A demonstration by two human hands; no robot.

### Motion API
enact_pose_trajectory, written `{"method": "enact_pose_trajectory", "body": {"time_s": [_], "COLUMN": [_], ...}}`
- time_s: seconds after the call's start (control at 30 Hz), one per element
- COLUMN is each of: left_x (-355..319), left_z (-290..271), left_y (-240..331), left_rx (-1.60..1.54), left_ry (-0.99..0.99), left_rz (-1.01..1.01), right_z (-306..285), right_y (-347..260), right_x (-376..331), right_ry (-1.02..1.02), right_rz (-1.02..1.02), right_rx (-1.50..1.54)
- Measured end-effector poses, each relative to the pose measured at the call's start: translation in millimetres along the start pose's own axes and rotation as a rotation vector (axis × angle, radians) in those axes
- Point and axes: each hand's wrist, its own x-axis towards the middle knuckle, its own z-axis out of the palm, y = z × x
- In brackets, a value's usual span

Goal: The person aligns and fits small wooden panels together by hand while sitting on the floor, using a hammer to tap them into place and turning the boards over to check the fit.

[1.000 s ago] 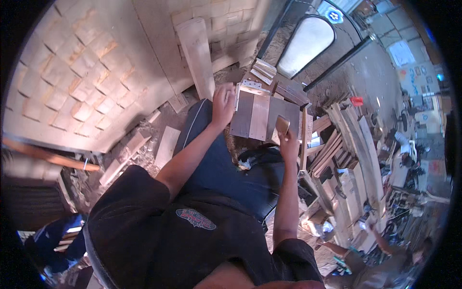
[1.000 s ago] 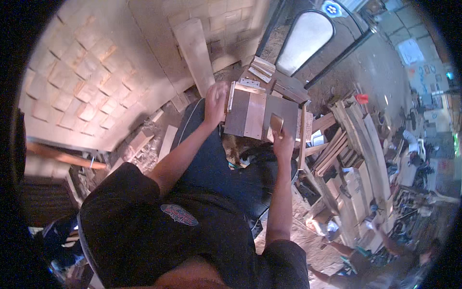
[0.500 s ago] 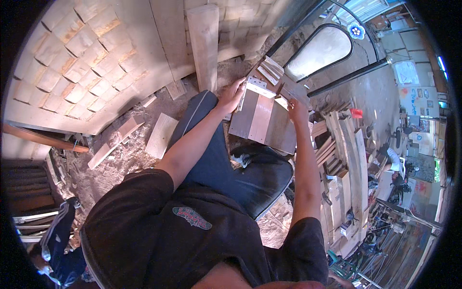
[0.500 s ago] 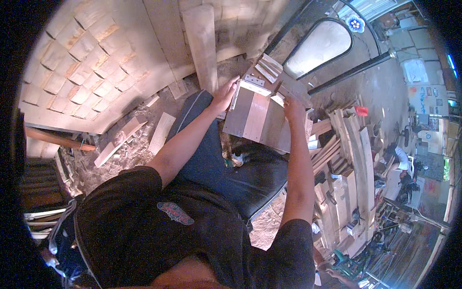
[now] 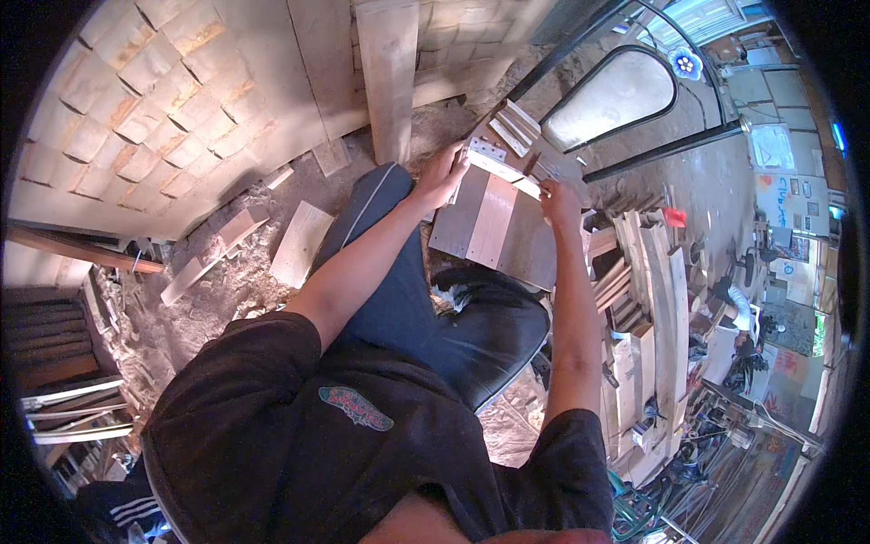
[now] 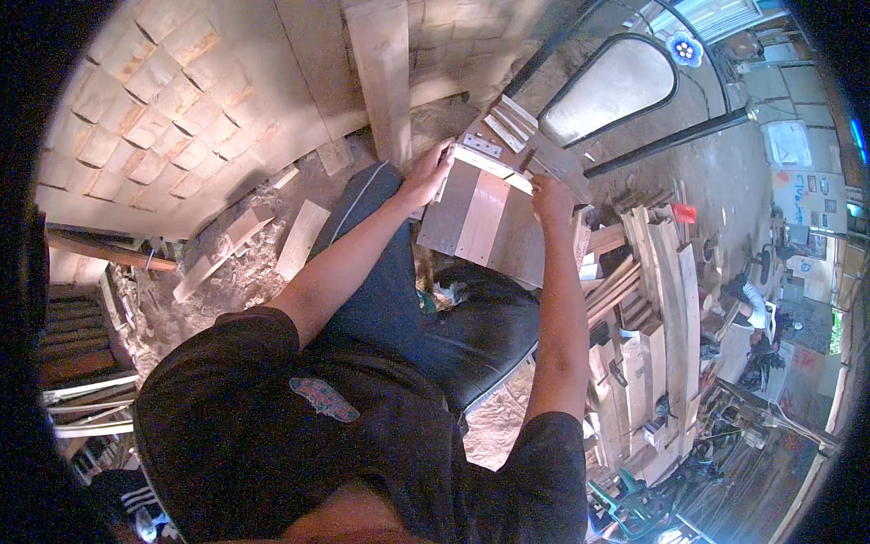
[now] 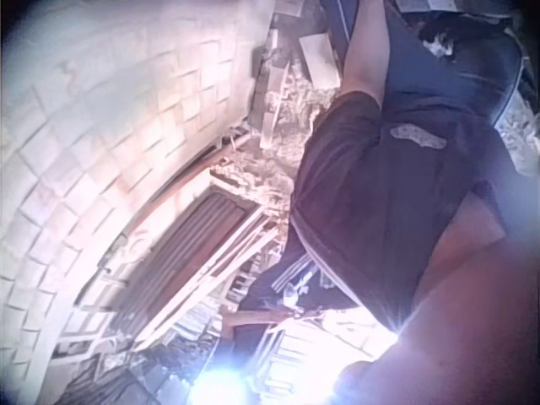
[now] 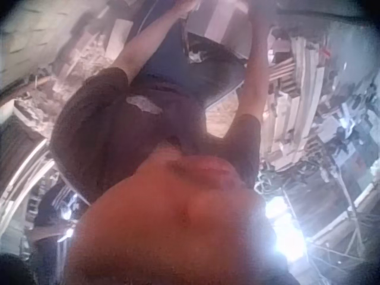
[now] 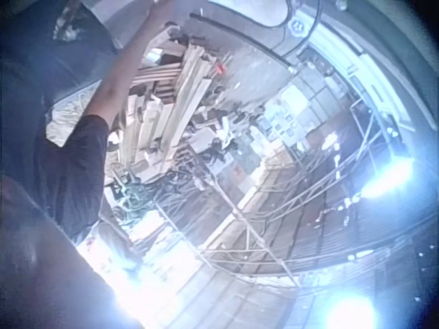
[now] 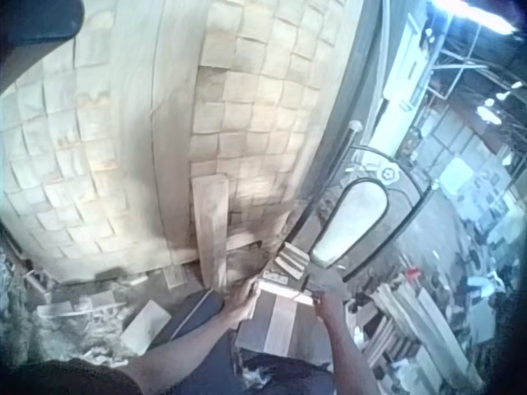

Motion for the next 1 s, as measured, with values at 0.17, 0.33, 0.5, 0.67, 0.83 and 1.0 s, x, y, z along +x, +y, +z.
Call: {"method": "enact_pose_trajectory", "body": {"time_s": [0.17,0.33,0.5,0.67,0.83,1.0], "left_x": [-1.7,-2.0,-0.4,-3.4,-1.8,-0.8], "left_z": [-1.0,2.4,2.9,4.5,-0.9,3.1], "left_y": [-0.4,-1.7,-6.6,-3.8,-8.6,-4.6], "left_rx": [0.029,0.027,0.045,0.021,0.089,0.051], "left_ry": [0.016,0.044,0.031,0.039,0.043,0.022], "left_rz": [0.034,0.075,0.050,0.050,0.079,0.047], "right_z": [-1.9,-1.2,-2.4,0.0,-0.9,4.5], "right_y": [-3.1,-1.9,-3.4,-1.1,-8.8,3.6], "right_x": [1.1,3.1,4.4,4.9,10.3,12.4], "right_ry": [0.033,0.034,0.050,0.015,0.021,0.070], "right_rz": [-0.091,-0.037,-0.079,-0.081,-0.092,-0.109], "right_rx": [-0.020,0.024,0.032,0.030,-0.004,0.006]}}
